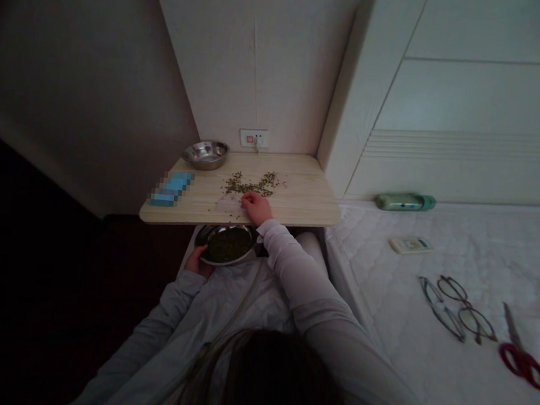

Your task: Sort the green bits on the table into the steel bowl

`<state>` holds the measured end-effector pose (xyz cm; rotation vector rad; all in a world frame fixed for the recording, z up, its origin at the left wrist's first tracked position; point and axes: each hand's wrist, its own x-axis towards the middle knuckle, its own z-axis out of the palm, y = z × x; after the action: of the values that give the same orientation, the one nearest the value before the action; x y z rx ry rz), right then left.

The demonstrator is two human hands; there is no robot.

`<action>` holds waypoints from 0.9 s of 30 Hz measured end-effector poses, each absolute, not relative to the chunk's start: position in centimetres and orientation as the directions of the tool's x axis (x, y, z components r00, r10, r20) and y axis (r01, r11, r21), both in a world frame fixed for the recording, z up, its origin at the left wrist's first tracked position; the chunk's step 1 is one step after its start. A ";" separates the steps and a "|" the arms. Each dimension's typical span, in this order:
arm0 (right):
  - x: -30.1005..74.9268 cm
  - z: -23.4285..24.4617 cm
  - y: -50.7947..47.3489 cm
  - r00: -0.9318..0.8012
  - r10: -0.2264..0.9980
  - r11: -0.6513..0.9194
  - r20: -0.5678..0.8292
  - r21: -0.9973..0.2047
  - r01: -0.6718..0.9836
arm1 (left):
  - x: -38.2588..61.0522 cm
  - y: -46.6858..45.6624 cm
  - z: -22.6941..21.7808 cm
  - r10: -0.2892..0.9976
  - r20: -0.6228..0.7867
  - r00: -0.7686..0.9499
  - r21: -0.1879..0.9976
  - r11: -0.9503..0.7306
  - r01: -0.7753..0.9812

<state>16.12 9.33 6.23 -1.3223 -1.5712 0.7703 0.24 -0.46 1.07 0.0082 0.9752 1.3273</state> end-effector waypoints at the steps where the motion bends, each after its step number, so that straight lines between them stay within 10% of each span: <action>1: 16.1 6.2 9.3 0.005 0.966 0.233 0.257 -0.885 0.402 | 0.3 -0.5 1.1 0.809 -0.583 -0.078 0.521 0.299 -0.800; 27: 16.1 6.4 9.2 -0.095 0.976 0.218 0.197 -0.876 0.430 | 0.1 -0.2 0.6 0.823 -0.559 -0.094 0.547 0.281 -0.788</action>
<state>16.12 9.16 6.44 -1.3345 -1.6641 0.8305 0.13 -0.24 0.62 0.0457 0.9771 1.3489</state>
